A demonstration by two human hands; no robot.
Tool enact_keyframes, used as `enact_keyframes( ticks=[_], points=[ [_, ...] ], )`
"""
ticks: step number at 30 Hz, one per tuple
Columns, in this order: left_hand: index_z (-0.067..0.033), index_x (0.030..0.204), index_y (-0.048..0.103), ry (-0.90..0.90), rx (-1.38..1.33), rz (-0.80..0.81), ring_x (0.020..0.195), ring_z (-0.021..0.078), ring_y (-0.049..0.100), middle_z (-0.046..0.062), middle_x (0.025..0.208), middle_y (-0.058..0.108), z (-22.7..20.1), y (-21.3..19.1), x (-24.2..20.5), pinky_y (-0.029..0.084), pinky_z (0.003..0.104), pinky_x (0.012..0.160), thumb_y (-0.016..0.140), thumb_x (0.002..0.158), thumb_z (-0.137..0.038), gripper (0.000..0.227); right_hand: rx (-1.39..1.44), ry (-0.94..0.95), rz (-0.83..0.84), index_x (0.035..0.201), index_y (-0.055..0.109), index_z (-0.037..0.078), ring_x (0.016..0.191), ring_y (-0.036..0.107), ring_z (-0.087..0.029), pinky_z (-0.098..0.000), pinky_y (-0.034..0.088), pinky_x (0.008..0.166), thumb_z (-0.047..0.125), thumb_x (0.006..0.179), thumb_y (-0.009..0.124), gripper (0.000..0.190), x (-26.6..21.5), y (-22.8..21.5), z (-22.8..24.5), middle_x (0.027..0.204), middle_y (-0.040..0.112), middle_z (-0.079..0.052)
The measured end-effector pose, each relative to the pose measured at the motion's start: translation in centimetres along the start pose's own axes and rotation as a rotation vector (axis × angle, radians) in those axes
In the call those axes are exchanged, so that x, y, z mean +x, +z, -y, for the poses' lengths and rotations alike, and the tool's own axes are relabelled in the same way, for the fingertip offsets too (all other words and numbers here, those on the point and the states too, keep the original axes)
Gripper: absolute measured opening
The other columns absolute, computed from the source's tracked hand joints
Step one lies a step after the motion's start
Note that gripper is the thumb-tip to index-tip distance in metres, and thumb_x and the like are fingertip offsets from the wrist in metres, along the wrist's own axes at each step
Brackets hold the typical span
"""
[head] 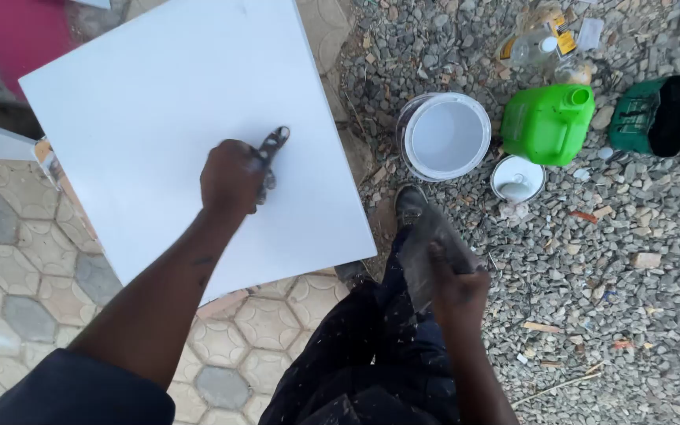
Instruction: Sanding the edges of a white board and dipping a cloth into a bucket of white paint
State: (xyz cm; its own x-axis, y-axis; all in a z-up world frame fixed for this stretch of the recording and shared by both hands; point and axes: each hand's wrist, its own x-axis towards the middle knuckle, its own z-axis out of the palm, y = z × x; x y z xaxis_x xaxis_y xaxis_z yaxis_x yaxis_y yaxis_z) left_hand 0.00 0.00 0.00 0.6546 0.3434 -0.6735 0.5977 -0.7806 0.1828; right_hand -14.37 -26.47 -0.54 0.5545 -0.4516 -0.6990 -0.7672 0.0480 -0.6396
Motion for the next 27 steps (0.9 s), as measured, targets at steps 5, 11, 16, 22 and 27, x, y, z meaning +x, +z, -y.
enact_keyframes(
  ticks=[5,11,16,22,27],
  points=[
    [-0.0063,0.104,0.072,0.908,0.326,-0.262,0.095,0.0326,0.060,0.012,0.093,0.066,-1.2,3.1,-1.5,0.046,0.049,0.081,0.068,0.093,-0.021,0.019,0.236,-0.092,0.105,0.102,0.072,-0.009,0.090,0.070,-0.030,-0.0435,0.053,0.074,-0.001,0.082,0.084,0.024,7.9,-3.6,-13.6,0.093,0.074,-0.024],
    [-0.0138,0.118,0.074,1.365,0.816,-0.316,0.127,0.0304,0.058,0.008,0.114,0.070,-1.6,4.7,4.3,0.030,0.058,0.116,0.059,0.094,-0.017,0.029,0.326,-0.042,0.212,0.109,0.072,-0.001,0.093,0.072,-0.027,-0.0422,0.056,0.079,-0.004,0.079,0.082,0.032,5.8,-2.6,-6.5,0.096,0.075,-0.018],
    [-0.0231,0.111,0.075,1.373,1.122,-0.491,0.124,0.0361,0.066,0.007,0.116,0.071,-3.2,2.0,12.2,0.027,0.065,0.120,0.055,0.099,-0.022,0.023,0.405,0.096,0.377,0.096,0.073,-0.004,0.078,0.070,-0.023,-0.0371,0.058,0.070,0.007,0.075,0.080,0.025,7.1,-4.2,-6.2,0.089,0.072,-0.007],
    [-0.0202,0.117,0.077,1.065,1.308,-0.621,0.116,0.0265,0.064,-0.001,0.109,0.076,-6.2,-1.1,15.6,0.035,0.045,0.107,0.048,0.105,-0.024,0.032,0.338,0.166,0.381,0.092,0.081,-0.005,0.074,0.068,-0.026,-0.0388,0.053,0.062,0.006,0.076,0.074,0.021,8.9,-5.0,-8.6,0.081,0.072,-0.009],
    [-0.0074,0.149,0.059,0.874,1.350,-0.491,0.141,0.0433,0.048,0.017,0.151,0.060,-6.0,1.2,16.2,0.012,0.067,0.121,0.031,0.109,-0.028,0.052,0.453,0.345,0.247,0.088,0.075,-0.004,0.101,0.073,-0.030,-0.0420,0.055,0.085,0.001,0.079,0.069,0.012,10.5,-4.4,-11.7,0.099,0.078,-0.019]
  ],
)
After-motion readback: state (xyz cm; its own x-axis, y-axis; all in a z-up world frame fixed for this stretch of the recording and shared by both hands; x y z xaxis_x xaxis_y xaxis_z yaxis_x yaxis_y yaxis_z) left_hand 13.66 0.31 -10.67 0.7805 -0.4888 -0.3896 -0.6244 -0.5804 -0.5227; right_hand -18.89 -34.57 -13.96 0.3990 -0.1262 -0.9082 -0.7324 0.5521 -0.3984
